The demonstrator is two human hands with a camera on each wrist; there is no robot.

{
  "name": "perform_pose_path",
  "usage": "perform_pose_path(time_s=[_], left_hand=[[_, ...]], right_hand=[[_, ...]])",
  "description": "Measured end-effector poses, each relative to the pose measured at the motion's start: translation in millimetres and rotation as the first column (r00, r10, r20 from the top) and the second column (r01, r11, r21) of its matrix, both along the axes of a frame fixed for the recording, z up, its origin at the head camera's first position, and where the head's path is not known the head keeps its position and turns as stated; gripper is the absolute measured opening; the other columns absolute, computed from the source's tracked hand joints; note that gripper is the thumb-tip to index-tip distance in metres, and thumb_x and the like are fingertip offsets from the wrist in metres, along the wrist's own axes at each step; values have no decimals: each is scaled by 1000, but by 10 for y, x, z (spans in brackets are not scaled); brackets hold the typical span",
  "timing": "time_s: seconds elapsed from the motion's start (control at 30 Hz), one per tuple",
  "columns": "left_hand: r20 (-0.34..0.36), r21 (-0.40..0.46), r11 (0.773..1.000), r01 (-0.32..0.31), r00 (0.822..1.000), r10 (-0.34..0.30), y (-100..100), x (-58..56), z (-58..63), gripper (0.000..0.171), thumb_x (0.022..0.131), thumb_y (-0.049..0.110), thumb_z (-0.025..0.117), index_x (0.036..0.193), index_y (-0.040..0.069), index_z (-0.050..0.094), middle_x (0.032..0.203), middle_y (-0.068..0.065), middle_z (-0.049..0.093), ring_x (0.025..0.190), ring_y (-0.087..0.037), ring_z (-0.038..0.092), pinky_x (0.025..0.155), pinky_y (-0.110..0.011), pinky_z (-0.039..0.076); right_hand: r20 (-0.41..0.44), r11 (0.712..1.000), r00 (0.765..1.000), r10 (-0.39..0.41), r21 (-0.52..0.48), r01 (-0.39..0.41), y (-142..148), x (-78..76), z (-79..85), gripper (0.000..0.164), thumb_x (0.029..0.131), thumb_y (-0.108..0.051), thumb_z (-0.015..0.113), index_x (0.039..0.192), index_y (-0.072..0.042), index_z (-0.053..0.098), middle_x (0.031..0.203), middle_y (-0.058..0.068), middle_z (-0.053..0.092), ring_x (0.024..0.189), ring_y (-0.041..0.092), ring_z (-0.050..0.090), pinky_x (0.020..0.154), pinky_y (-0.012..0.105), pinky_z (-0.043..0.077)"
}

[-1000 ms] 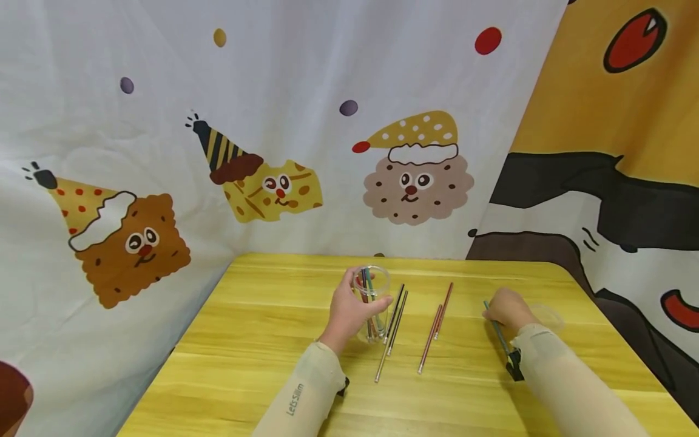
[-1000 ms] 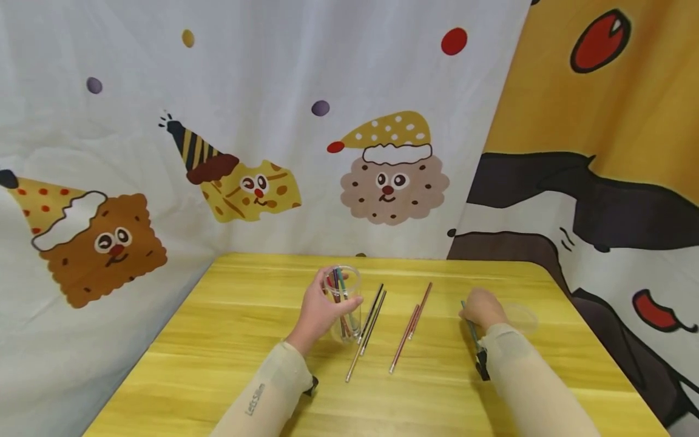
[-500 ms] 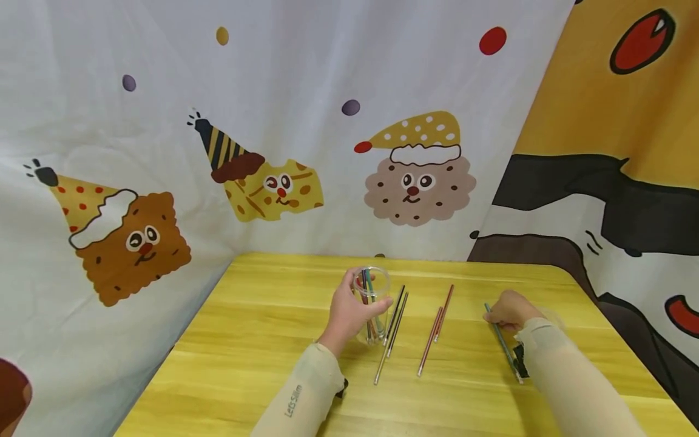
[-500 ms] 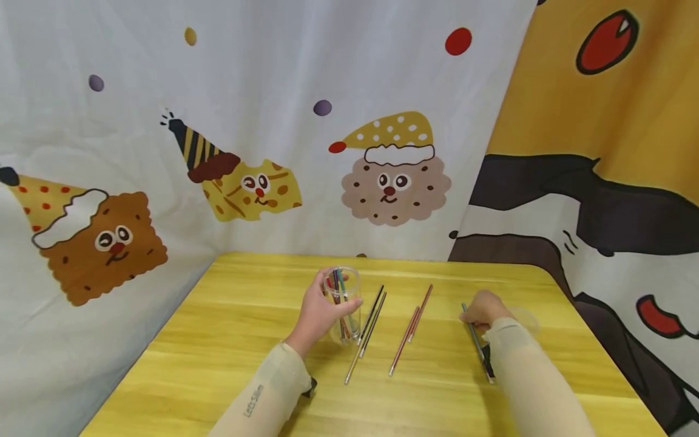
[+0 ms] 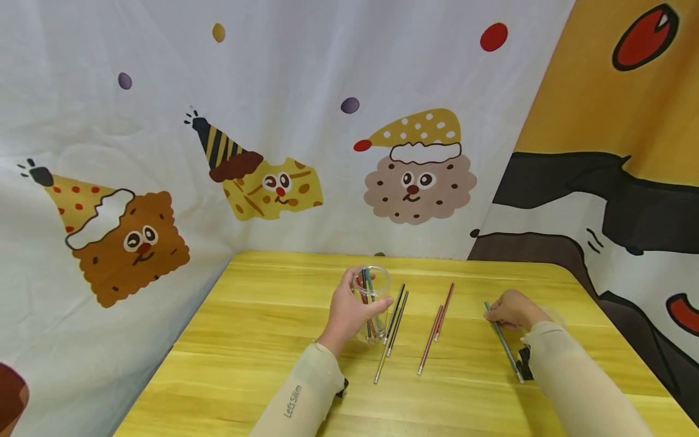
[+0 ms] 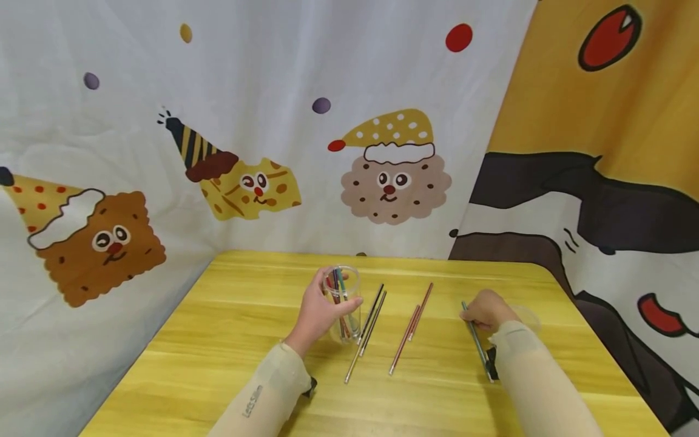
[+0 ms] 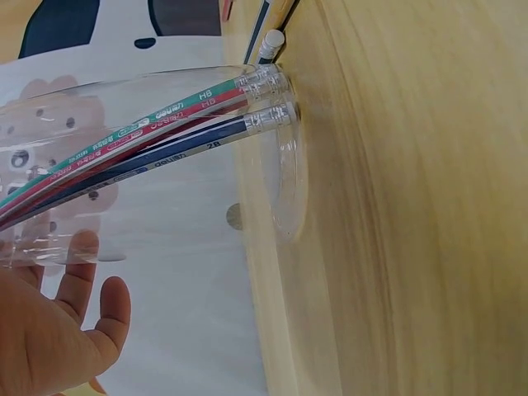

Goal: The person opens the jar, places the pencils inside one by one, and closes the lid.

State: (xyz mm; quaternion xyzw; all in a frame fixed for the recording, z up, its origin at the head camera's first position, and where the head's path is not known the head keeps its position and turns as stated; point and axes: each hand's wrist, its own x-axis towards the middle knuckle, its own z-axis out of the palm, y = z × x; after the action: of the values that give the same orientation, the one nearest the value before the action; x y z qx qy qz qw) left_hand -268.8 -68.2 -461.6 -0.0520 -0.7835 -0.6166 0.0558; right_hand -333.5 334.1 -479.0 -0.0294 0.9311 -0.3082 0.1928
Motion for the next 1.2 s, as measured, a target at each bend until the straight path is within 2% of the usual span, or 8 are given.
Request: perform_pose_path(time_s=[0.23, 0.43, 0.53, 0.67, 0.87, 0.93, 1.03, 1.2], left_hand=[[-15, -11, 1000, -1, 1000, 1, 5, 6, -13, 72, 78, 44, 97, 138, 34, 58, 123, 1, 67, 98, -23, 63, 81, -37, 56], [-20, -8, 1000, 4, 1000, -4, 22, -8, -25, 69, 79, 42, 96, 137, 35, 58, 122, 2, 67, 93, -22, 60, 78, -36, 55], [-20, -7, 1000, -2, 1000, 2, 22, -8, -22, 67, 80, 38, 96, 136, 35, 59, 122, 2, 68, 92, -22, 60, 76, -36, 55], [-15, -1, 1000, -2, 1000, 2, 13, -8, -18, 66, 80, 38, 96, 135, 35, 59, 123, 2, 69, 94, -21, 61, 78, -36, 56], [-9, 12, 1000, 8, 1000, -8, 4, -6, -11, 69, 79, 41, 96, 137, 34, 58, 123, 0, 69, 100, -30, 65, 79, -37, 56], [-11, 15, 1000, 12, 1000, -12, 3, -7, -7, 69, 79, 43, 96, 137, 33, 58, 122, 0, 69, 99, -31, 65, 77, -36, 56], [-18, 23, 1000, 16, 1000, -16, 4, -12, -6, 67, 79, 42, 96, 135, 33, 60, 120, 0, 70, 97, -31, 65, 77, -37, 55], [-29, 23, 1000, 21, 999, -20, 9, -18, -25, 64, 80, 41, 96, 133, 35, 60, 117, -1, 69, 92, -29, 62, 74, -37, 55]], right_hand=[[-71, 1000, 997, 8, 10, -7, -160, 32, 28, 34, 95, -7, 67, 66, -14, 51, 53, -7, 38, 48, 8, 35, 49, 25, 38], [-245, 997, 969, 42, -50, -56, -504, 41, 383, 21, 106, -11, 61, 112, 8, 64, 85, 12, 67, 72, 21, 63, 64, 33, 53], [-433, 994, 901, 31, -77, -71, -790, 96, 715, 33, 107, -13, 64, 132, 7, 61, 106, 20, 74, 89, 28, 73, 73, 37, 59], [-673, 983, 738, -40, -157, -91, -1223, 300, 1163, 45, 106, -14, 67, 149, -7, 55, 113, 15, 78, 96, 29, 77, 77, 30, 61], [-833, 874, 530, -159, -369, -317, -1754, 628, 1530, 48, 100, -2, 73, 146, -10, 60, 106, 15, 79, 89, 8, 76, 79, 10, 57], [-843, 829, 504, -189, -412, -378, -1867, 678, 1572, 48, 98, 2, 73, 143, -7, 62, 105, 17, 78, 88, 2, 75, 80, 11, 58], [-831, 779, 507, -230, -469, -416, -1973, 687, 1573, 47, 98, 5, 71, 143, -6, 61, 106, 18, 76, 90, 0, 75, 82, 14, 59], [-810, 751, 522, -268, -515, -413, -2036, 622, 1513, 46, 100, 3, 70, 144, -6, 60, 107, 13, 75, 90, 6, 76, 83, 18, 61]])
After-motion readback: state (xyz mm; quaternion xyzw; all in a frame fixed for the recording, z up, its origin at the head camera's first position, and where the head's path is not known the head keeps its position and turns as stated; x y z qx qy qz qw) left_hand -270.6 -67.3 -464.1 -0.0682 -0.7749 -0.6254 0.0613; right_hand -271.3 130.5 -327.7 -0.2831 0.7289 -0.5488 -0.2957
